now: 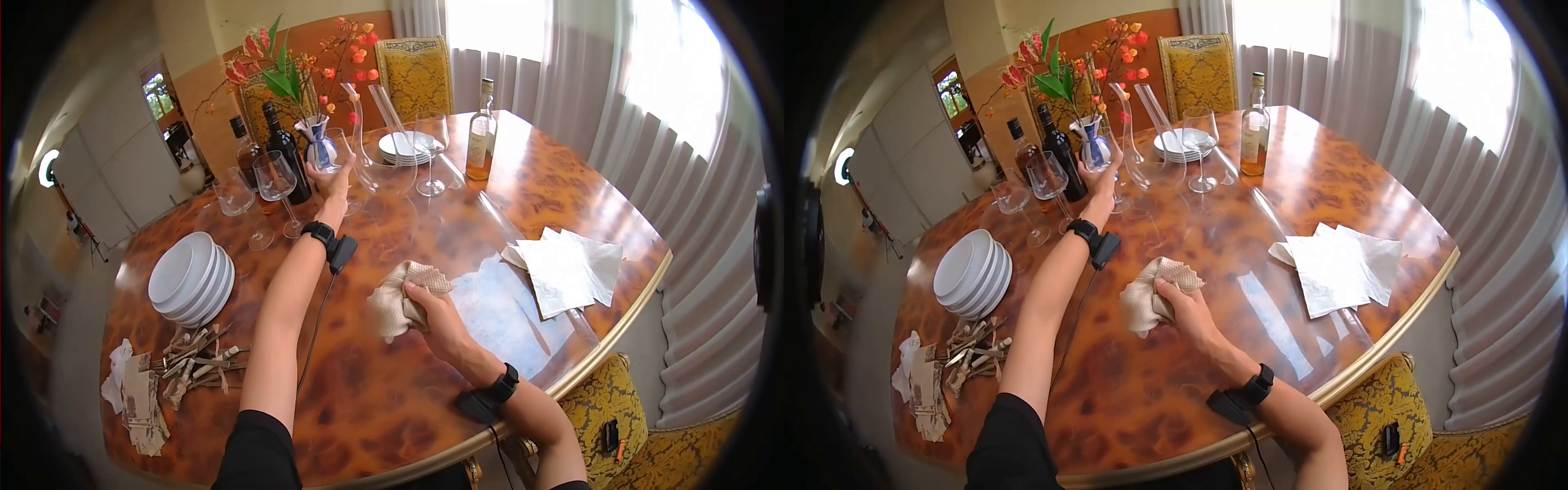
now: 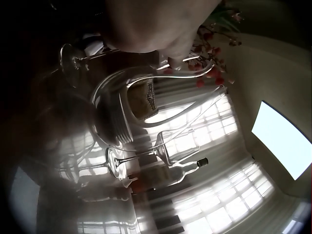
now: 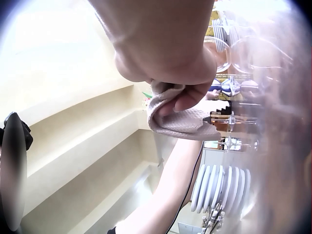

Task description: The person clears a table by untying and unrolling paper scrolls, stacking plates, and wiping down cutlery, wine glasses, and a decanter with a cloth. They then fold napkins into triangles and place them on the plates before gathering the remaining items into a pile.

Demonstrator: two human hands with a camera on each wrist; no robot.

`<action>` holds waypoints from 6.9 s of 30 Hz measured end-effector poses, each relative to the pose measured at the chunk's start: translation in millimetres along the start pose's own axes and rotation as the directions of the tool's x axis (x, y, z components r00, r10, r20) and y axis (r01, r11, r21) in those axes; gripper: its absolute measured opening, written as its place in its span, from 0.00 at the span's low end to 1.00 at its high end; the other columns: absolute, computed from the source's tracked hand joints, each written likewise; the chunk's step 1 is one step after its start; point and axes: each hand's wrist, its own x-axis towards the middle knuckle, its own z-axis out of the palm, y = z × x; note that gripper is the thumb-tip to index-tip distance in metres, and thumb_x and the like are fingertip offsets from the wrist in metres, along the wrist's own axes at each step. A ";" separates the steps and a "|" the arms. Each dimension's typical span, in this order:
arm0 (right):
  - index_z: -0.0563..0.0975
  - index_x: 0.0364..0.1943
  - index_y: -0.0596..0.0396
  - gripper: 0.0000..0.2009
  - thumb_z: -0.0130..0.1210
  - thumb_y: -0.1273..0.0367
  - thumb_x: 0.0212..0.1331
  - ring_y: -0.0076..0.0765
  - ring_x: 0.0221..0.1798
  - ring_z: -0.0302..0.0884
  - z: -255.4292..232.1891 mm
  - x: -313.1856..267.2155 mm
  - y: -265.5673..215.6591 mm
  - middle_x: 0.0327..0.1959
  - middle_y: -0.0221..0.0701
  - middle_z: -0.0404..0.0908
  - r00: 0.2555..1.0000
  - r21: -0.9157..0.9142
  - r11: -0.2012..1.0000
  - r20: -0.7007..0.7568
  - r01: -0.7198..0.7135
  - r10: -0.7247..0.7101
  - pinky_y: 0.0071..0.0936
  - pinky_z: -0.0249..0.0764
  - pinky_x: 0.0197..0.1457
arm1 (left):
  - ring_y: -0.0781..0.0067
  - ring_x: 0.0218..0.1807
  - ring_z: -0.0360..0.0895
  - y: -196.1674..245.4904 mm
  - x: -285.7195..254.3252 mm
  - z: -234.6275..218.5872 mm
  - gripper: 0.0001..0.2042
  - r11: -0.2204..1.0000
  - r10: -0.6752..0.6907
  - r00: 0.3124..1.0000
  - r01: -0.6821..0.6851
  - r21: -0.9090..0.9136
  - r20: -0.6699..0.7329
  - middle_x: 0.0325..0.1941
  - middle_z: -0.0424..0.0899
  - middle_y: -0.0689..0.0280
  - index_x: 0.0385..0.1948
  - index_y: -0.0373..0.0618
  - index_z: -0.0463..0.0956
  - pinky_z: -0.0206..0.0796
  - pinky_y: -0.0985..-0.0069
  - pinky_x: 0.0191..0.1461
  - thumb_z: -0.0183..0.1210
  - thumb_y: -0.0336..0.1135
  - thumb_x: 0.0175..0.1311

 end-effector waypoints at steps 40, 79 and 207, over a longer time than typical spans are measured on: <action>0.60 0.70 0.51 0.24 0.43 0.62 0.73 0.44 0.62 0.68 248.1 -12.7 26.4 0.64 0.43 0.65 0.441 -0.255 0.370 0.335 0.893 -0.833 0.38 0.69 0.62 | 0.76 0.17 0.71 227.1 -147.6 -350.5 0.32 0.572 -0.242 0.404 0.794 -0.207 0.882 0.30 0.82 0.62 0.45 0.41 0.76 0.60 0.81 0.17 0.37 0.64 0.67; 0.55 0.64 0.70 0.33 0.53 0.75 0.53 0.65 0.43 0.71 242.0 -36.3 71.3 0.42 0.60 0.70 0.488 -0.397 0.301 0.555 0.867 -0.674 0.50 0.69 0.47 | 0.56 0.62 0.71 210.7 -164.7 -354.8 0.32 0.807 0.031 0.964 0.132 -0.575 0.264 0.60 0.74 0.50 0.58 0.41 0.64 0.66 0.64 0.63 0.38 0.63 0.70; 0.81 0.40 0.57 0.10 0.54 0.66 0.62 0.48 0.38 0.82 210.2 7.6 -21.5 0.36 0.46 0.82 0.318 -0.293 0.192 0.486 0.937 -0.814 0.35 0.75 0.39 | 0.72 0.17 0.66 199.9 -166.5 -329.9 0.30 0.726 -0.096 0.469 0.636 -0.260 0.878 0.30 0.79 0.66 0.53 0.47 0.71 0.57 0.75 0.16 0.34 0.62 0.64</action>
